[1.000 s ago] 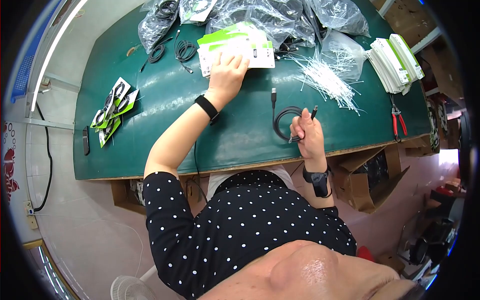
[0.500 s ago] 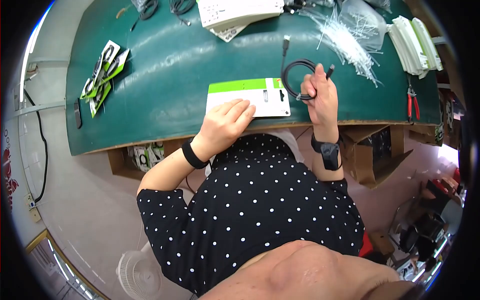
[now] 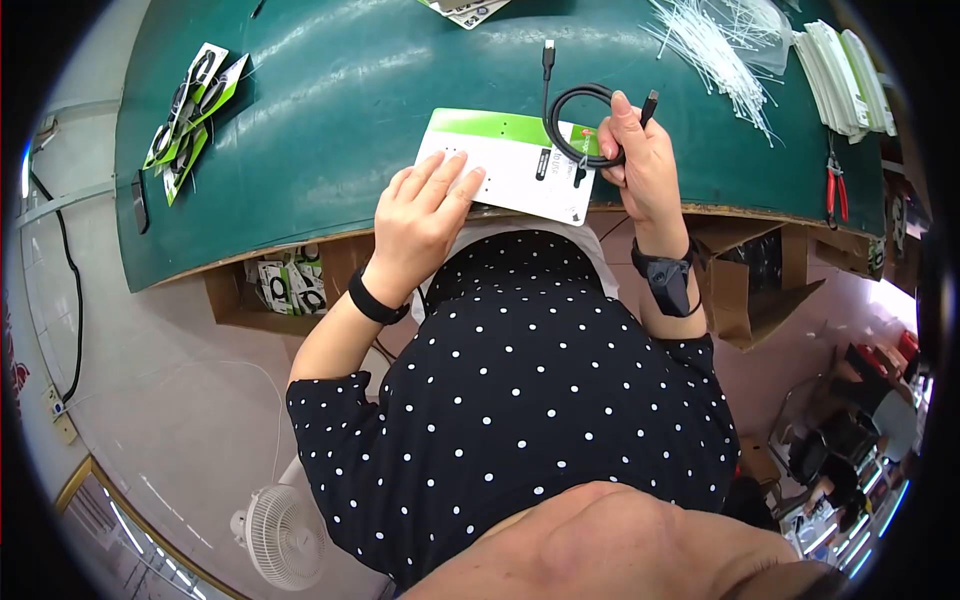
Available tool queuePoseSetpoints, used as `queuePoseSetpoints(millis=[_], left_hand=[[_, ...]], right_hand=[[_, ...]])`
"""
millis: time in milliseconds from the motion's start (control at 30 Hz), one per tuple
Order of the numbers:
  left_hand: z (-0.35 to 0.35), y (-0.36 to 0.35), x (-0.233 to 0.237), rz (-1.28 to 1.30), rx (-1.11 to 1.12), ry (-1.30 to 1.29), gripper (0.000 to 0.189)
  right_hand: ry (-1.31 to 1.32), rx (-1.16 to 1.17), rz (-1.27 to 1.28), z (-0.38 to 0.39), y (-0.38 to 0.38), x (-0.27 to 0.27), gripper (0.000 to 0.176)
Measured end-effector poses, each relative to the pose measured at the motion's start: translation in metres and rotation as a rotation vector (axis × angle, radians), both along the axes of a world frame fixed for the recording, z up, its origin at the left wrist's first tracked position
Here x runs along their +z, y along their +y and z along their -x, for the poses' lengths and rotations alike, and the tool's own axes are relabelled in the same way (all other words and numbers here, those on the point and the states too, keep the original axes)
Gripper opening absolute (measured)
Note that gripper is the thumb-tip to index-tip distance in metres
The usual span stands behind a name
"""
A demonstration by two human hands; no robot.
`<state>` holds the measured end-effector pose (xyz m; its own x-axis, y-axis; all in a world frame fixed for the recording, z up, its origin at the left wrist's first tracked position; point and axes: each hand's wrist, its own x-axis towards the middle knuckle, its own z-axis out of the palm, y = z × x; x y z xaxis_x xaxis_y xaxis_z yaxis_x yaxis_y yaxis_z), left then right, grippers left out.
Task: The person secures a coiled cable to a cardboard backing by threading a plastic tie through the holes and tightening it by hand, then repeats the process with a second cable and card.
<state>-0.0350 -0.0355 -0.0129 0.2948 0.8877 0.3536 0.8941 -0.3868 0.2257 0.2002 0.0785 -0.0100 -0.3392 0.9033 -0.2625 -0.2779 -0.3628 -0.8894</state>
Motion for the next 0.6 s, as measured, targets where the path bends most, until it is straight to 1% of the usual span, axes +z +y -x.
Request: queuePoseSetpoints(millis=[33,133,167,267,300,367,533,600], left_hand=[[-0.001,-0.002,0.004,-0.025,-0.018,0.022,0.032],[-0.004,-0.007,0.009,-0.071,-0.061,0.059,0.031],[-0.007,-0.006,0.008,-0.073,-0.084,0.016,0.028],[-0.022,-0.003,0.004,-0.077,-0.132,-0.075,0.022],[-0.027,0.0,0.002,-0.079,-0.162,-0.125,0.021],[-0.032,0.003,-0.001,-0.083,-0.218,-0.225,0.02],[-0.033,0.0,-0.014,-0.086,-0.184,-0.327,0.02],[-0.029,0.002,-0.014,-0.136,-0.255,-0.237,0.019]], right_hand=[[-0.004,-0.004,-0.001,-0.001,0.003,0.0,0.04],[-0.323,-0.018,-0.151,-0.006,0.01,0.002,0.038],[-0.329,-0.021,-0.15,-0.005,0.008,0.004,0.038],[-0.272,0.168,-0.063,0.007,-0.001,0.01,0.034],[-0.276,0.165,-0.062,0.013,-0.006,0.011,0.034],[-0.065,0.376,0.083,0.025,-0.016,0.012,0.034],[-0.084,0.455,0.124,0.027,-0.017,0.01,0.034],[-0.412,0.524,-0.031,0.02,-0.008,0.019,0.029]])
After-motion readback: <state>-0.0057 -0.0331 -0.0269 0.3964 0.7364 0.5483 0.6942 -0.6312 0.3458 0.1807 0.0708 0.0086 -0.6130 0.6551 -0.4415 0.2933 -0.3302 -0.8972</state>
